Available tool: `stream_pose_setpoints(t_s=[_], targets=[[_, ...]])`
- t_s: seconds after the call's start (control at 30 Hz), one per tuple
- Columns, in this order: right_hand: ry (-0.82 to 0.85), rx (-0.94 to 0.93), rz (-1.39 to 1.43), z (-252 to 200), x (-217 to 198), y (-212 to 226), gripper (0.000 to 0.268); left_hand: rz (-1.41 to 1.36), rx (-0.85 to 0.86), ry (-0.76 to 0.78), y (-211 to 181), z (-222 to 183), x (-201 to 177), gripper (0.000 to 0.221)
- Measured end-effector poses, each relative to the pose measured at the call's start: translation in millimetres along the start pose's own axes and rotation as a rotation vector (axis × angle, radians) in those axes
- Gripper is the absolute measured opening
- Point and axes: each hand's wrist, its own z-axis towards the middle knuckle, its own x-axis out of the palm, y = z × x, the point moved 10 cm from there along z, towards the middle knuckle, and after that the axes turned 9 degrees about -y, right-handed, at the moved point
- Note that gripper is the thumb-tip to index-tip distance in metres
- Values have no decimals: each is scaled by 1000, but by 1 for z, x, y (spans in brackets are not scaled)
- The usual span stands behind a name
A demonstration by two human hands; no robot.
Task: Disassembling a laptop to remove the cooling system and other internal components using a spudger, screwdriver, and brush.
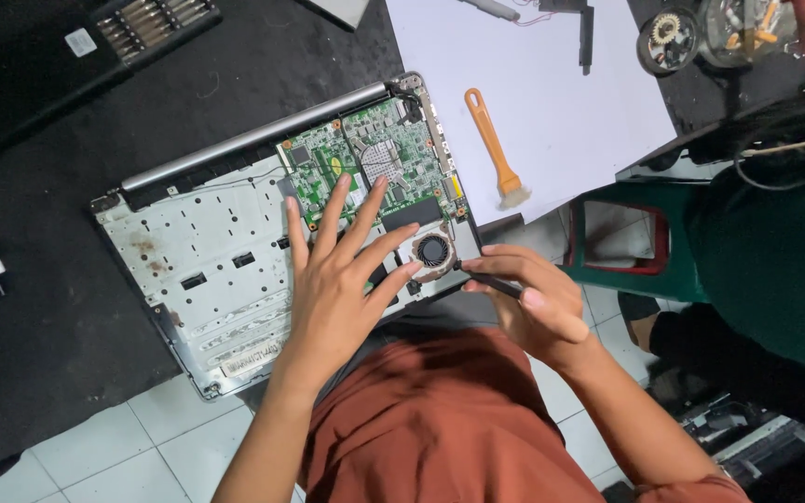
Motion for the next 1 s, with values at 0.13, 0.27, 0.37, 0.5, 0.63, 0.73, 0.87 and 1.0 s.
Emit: stream_pose_setpoints(t_s=[0.13,0.27,0.37,0.5,0.63,0.73,0.87,1.0], targets=[[97,56,63,-2,1,-3,80,-7,1,-1,0,-1,-1,35],[87,104,82,1,8,-2,88,-5,-3,-11,1,0,-1,35],[18,76,24,-1,2,-3,88,0,1,-11,0,0,-1,35],[36,48,-39,-5,2,-4,90,-10,-9,1,1,0,0,35],[31,46,8,2,1,-2,95,-6,-5,-8,1,0,-1,34],[-12,62,-25,2,-4,-4,94,-16,-11,-5,1,0,0,36],[79,47,22,0,-1,-2,87,-17,-4,-6,0,0,-1,35],[64,62,1,0,1,-1,92,-21,-16,-9,2,0,0,35]])
